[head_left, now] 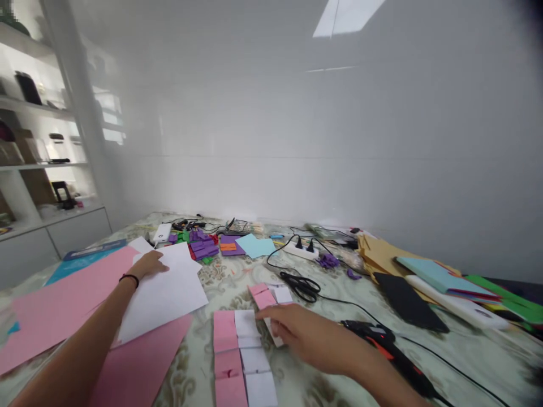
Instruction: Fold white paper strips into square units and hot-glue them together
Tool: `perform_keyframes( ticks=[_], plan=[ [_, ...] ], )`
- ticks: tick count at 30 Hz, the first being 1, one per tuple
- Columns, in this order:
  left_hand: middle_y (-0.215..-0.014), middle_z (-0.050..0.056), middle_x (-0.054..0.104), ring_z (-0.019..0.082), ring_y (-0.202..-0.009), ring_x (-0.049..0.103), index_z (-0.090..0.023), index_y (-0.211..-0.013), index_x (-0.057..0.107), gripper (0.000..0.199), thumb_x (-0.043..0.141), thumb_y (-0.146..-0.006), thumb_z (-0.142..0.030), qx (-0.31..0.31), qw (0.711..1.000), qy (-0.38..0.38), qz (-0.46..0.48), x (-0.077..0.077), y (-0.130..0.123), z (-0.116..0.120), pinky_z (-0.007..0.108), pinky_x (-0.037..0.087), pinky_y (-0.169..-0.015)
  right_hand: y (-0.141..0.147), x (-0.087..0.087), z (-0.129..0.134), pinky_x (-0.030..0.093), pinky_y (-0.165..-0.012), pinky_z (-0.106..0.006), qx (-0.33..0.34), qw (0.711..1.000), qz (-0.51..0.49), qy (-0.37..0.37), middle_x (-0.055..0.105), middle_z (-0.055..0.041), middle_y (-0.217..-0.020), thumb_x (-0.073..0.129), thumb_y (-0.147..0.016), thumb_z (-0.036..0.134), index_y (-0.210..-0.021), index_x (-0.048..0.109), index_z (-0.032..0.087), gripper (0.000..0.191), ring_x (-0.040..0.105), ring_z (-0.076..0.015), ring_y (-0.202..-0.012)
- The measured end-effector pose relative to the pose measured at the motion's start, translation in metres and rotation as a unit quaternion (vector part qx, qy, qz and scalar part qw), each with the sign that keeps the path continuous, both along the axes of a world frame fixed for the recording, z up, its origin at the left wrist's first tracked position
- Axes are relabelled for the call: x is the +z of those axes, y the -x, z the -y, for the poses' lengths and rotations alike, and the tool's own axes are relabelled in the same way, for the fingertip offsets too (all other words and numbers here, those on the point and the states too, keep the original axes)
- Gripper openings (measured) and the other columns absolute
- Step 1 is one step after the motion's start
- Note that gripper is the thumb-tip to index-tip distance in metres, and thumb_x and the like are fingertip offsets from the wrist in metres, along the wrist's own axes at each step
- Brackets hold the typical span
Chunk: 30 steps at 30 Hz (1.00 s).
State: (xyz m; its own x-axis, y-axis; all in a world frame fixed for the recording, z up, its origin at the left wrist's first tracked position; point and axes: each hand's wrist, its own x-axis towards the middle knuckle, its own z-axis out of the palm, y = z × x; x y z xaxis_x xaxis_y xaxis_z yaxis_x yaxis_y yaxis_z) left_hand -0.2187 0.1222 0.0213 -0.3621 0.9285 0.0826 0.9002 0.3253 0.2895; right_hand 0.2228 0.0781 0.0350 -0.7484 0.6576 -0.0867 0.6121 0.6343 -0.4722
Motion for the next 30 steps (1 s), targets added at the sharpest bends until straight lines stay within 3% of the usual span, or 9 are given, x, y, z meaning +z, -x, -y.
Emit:
perform_keyframes(
  ticks=[4,6,9,10,13,16,20,28,30],
  plan=[
    [-0.115,0.011,0.073,0.030,-0.100,0.073,-0.012,-0.118,0.070,0.035,0.071,-0.095,-0.038,-0.056,0.991,-0.045,0.116,0.040,-0.017,0.004,0.044,0.062,-0.084,-0.012,0.033,-0.016,0.050,-0.108,-0.045,-0.012,0.996,-0.077,-0.053,0.068,-0.0120,-0.142,0.044,-0.104,0.029,-0.142,0.066,0.025,0.044,0.064,-0.0302,-0.129],
    [-0.099,0.010,0.079,0.031,-0.086,0.076,-0.012,-0.114,0.072,0.040,0.070,-0.090,-0.044,-0.098,0.974,-0.104,0.178,0.064,-0.038,0.007,0.038,0.063,-0.071,-0.014,0.048,-0.021,0.056,-0.097,-0.044,-0.044,0.989,-0.121,-0.078,0.070,-0.0105,-0.137,0.045,-0.105,0.033,-0.150,0.058,0.032,0.047,0.070,-0.0278,-0.114],
    [-0.112,0.008,0.080,0.026,-0.088,0.078,-0.020,-0.129,0.065,0.053,0.065,-0.090,-0.056,-0.166,0.932,-0.202,0.252,0.099,-0.087,0.017,0.031,0.062,-0.068,-0.013,0.067,-0.024,0.058,-0.088,-0.042,-0.095,0.961,-0.219,-0.138,0.071,-0.0072,-0.131,0.046,-0.105,0.030,-0.154,0.050,0.038,0.050,0.071,-0.0221,-0.095],
    [-0.112,0.008,0.080,0.024,-0.085,0.078,-0.021,-0.131,0.063,0.056,0.067,-0.088,-0.057,-0.191,0.910,-0.234,0.283,0.109,-0.106,0.022,0.030,0.062,-0.066,-0.012,0.071,-0.024,0.058,-0.088,-0.041,-0.094,0.949,-0.255,-0.159,0.070,-0.0066,-0.130,0.048,-0.103,0.027,-0.154,0.048,0.039,0.052,0.070,-0.0210,-0.095],
    [-0.104,0.010,0.081,0.023,-0.077,0.077,-0.018,-0.130,0.065,0.059,0.082,-0.081,-0.046,-0.276,0.781,-0.320,0.460,0.128,-0.159,0.040,0.030,0.063,-0.064,-0.012,0.078,-0.018,0.059,-0.088,-0.039,-0.075,0.925,-0.321,-0.186,0.069,-0.0036,-0.129,0.056,-0.097,0.018,-0.156,0.044,0.043,0.065,0.069,-0.0195,-0.097],
    [-0.103,0.008,0.081,0.022,-0.074,0.077,-0.020,-0.132,0.064,0.052,0.080,-0.086,-0.038,-0.331,0.722,-0.311,0.523,0.131,-0.195,0.056,0.029,0.062,-0.061,-0.015,0.081,-0.008,0.059,-0.091,-0.040,-0.051,0.916,-0.346,-0.198,0.069,-0.0007,-0.131,0.063,-0.093,0.014,-0.152,0.048,0.050,0.071,0.068,-0.0204,-0.105],
    [-0.108,0.008,0.081,0.023,-0.079,0.078,-0.023,-0.135,0.061,0.051,0.078,-0.089,-0.035,-0.359,0.691,-0.270,0.566,0.122,-0.216,0.067,0.030,0.064,-0.066,-0.023,0.085,0.005,0.057,-0.098,-0.039,0.017,0.898,-0.398,-0.184,0.068,0.0002,-0.138,0.071,-0.089,0.012,-0.133,0.070,0.046,0.055,0.065,-0.0235,-0.124],
    [-0.100,0.008,0.079,0.021,-0.078,0.077,-0.020,-0.124,0.062,0.050,0.086,-0.081,-0.030,-0.397,0.686,-0.221,0.568,0.120,-0.212,0.075,0.027,0.063,-0.067,-0.046,0.090,0.000,0.056,-0.081,-0.031,0.076,0.892,-0.426,-0.135,0.080,-0.0029,-0.099,0.081,-0.087,0.027,-0.093,0.085,0.028,0.007,0.073,-0.0186,-0.091],
    [-0.092,0.004,0.078,0.019,-0.074,0.075,-0.021,-0.121,0.061,0.049,0.087,-0.081,-0.030,-0.389,0.690,-0.243,0.560,0.122,-0.209,0.078,0.026,0.062,-0.064,-0.049,0.091,-0.002,0.054,-0.077,-0.030,0.076,0.890,-0.425,-0.144,0.078,-0.0021,-0.089,0.079,-0.089,0.035,-0.085,0.083,0.024,0.012,0.070,-0.0168,-0.083]
  ],
)
